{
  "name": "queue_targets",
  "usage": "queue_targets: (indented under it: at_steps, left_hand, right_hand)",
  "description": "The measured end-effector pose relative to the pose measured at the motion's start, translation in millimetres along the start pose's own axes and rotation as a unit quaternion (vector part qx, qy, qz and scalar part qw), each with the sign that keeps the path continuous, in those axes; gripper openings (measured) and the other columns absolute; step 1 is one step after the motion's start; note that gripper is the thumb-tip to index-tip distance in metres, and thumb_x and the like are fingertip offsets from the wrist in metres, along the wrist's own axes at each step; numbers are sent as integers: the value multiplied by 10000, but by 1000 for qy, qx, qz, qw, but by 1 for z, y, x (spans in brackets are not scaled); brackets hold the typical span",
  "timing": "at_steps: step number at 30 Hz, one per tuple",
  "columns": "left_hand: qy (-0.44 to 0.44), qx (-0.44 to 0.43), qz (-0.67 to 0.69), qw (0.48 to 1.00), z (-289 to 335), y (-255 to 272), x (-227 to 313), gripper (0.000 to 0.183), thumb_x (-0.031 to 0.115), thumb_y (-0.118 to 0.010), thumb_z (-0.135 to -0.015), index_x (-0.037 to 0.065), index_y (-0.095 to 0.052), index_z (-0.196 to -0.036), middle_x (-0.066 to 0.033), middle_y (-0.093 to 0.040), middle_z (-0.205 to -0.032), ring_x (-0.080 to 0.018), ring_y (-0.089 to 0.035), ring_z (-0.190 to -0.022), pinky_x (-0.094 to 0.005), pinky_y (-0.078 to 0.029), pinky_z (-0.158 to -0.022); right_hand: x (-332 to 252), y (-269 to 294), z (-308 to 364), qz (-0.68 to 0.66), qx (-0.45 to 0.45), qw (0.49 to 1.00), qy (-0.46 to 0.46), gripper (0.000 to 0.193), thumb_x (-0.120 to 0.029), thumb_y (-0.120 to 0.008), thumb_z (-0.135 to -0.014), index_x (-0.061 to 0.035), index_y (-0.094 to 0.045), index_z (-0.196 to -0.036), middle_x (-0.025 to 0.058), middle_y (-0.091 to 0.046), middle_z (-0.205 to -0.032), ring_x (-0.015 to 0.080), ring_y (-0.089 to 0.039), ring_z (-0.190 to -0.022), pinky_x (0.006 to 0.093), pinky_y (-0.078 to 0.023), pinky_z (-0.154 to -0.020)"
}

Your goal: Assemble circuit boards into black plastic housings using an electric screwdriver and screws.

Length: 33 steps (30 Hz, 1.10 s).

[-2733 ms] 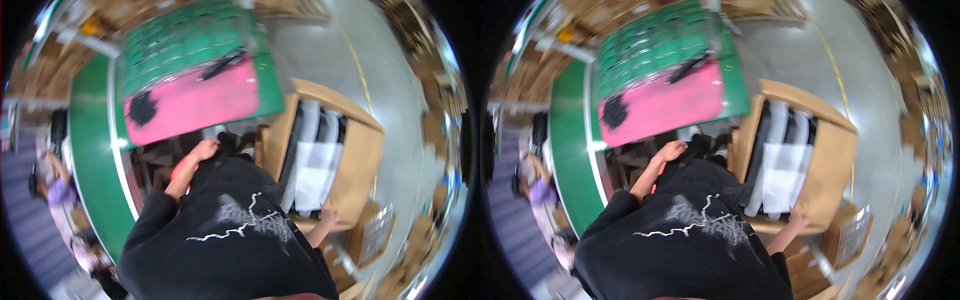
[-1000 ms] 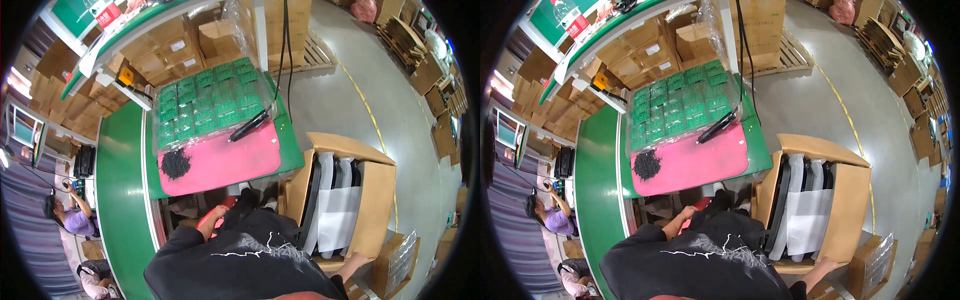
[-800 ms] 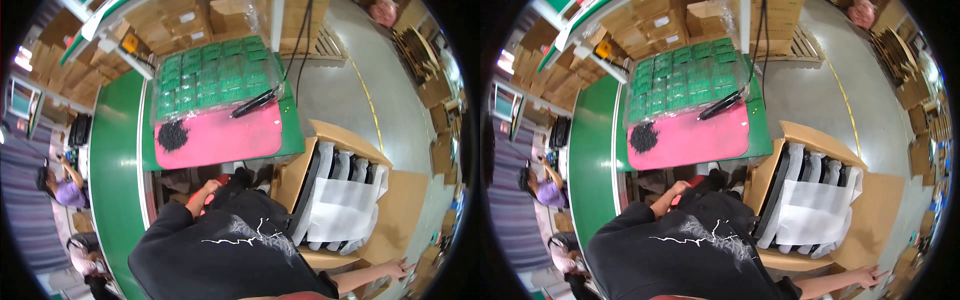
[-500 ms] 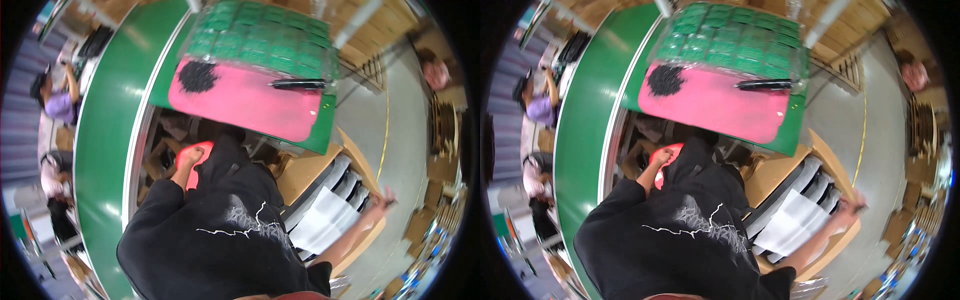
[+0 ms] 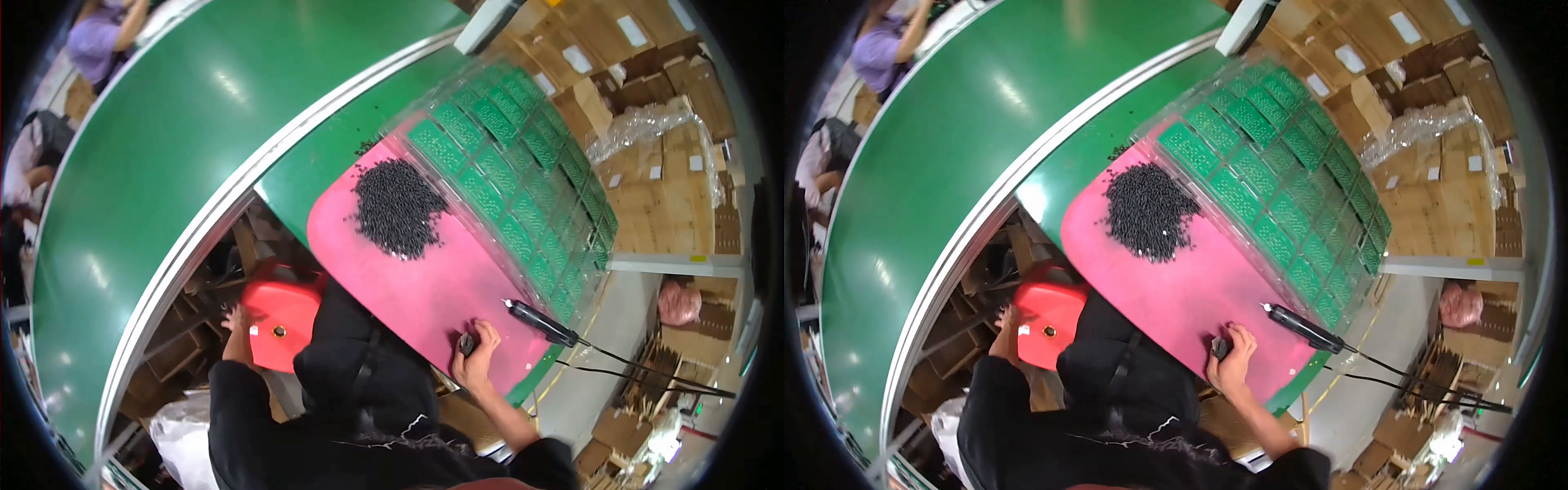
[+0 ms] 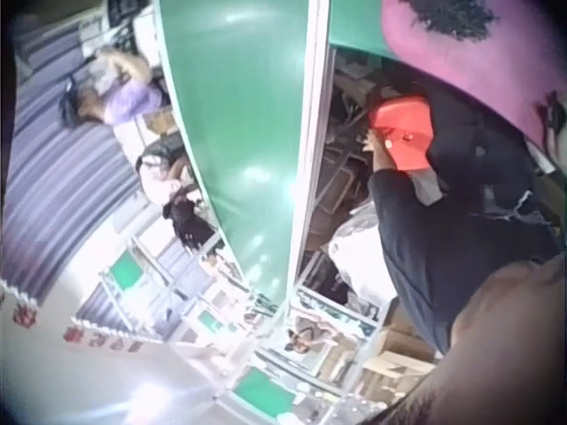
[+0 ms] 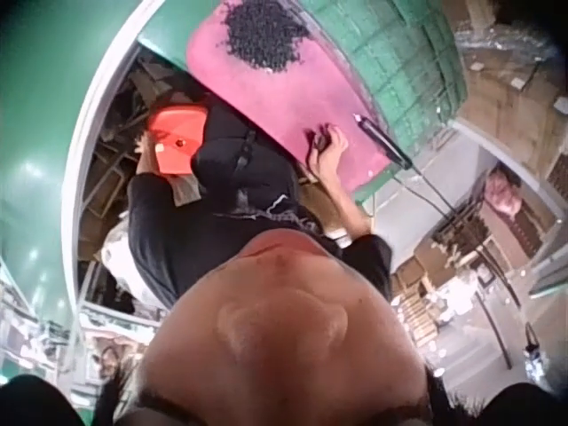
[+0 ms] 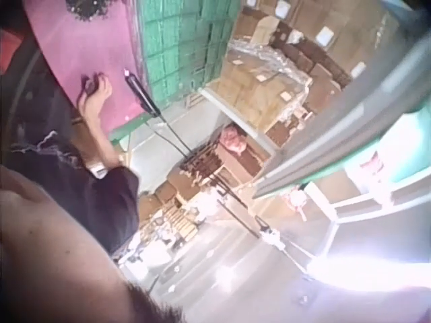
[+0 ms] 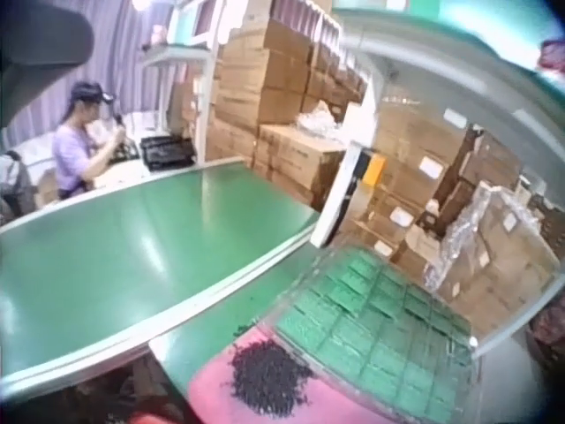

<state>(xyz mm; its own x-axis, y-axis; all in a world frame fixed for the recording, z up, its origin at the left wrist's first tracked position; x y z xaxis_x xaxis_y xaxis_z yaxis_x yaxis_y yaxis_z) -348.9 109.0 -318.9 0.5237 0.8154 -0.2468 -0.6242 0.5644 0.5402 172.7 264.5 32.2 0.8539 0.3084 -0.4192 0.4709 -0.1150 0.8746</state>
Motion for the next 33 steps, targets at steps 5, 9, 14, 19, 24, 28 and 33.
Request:
queue_targets:
  at_steps: [5, 9, 14, 19, 24, 28, 33]
  left_hand:
    - [-230, 29, 111, 967, -56, -55, -75, 1258, 715, -867, -399, -46, -434, -1303, -237, -549, -1279, -360, -584, -1169, -469, -506, -949]
    - [-245, 60, 31, 967, -3, -75, 30, 866, 612, -809, -650, -77, -552, -1106, -176, -632, -1026, -304, -655, -978, -442, -558, -778]
    - [-503, -27, -110, 857, -70, -73, 74, 545, 429, -647, -803, -1, -576, -1130, -181, -653, -1057, -281, -663, -944, -414, -538, -801]
    - [-540, -85, -251, 799, 47, -13, 138, 285, 285, -571, -880, 41, -670, -989, -203, -690, -954, -346, -665, -909, -446, -517, -808]
    - [-669, -66, 120, 731, 236, 157, 124, 208, 193, -616, -931, -3, -669, -882, -111, -638, -687, -248, -632, -616, -330, -505, -615]
    - [-856, 418, 244, 180, 407, 274, 12, 589, 383, -739, -804, -43, -568, -1174, -159, -631, -1100, -321, -611, -929, -429, -497, -737]
    - [-837, 487, 206, 142, 420, 307, -63, 650, 455, -733, -791, -21, -527, -1182, -147, -585, -1121, -303, -581, -923, -450, -483, -741]
  right_hand:
    - [-2, -14, -2, -52, -46, 997, 33, 428, 24, -634, -665, -34, -475, -1058, 187, -532, -1082, 354, -502, -1016, 490, -354, -943]
    - [-10, -7, 5, 5, -29, 999, 15, 415, -5, -615, -692, -33, -456, -1074, 184, -523, -1057, 343, -487, -989, 479, -356, -914]
    - [-3, -16, -6, -52, 13, 996, 66, 403, 35, -578, -738, -39, -401, -1093, 177, -516, -975, 303, -488, -877, 456, -383, -802]
    - [-1, 8, -5, -180, 80, 980, 7, 340, 116, -478, -826, -33, -391, -1119, 128, -521, -900, 228, -507, -816, 378, -437, -734]
    - [-91, 2, -83, -155, -55, 986, 26, 379, -128, -539, -940, -20, -405, -1277, 126, -505, -1028, 218, -519, -889, 346, -438, -842]
    - [-172, -48, -158, 23, -95, 958, 268, 319, -158, -510, -965, -45, -467, -1260, 169, -507, -1193, 317, -479, -1152, 417, -336, -1036]
    - [-232, -140, -221, 98, -61, 914, 390, 354, -226, -578, -931, -119, -527, -1265, 107, -532, -1252, 313, -430, -1263, 538, -293, -1055]
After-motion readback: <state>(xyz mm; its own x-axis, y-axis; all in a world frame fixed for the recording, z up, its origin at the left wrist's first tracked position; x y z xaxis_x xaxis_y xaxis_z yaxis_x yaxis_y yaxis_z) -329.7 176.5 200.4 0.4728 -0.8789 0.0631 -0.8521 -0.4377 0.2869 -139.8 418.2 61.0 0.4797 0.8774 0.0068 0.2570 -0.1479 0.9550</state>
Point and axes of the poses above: each hand's wrist, its own z-axis away from the middle knuckle, its own y-axis out of the back of the hand, x = y × z, the point moved 6 cm from there along -z, towards the middle knuckle
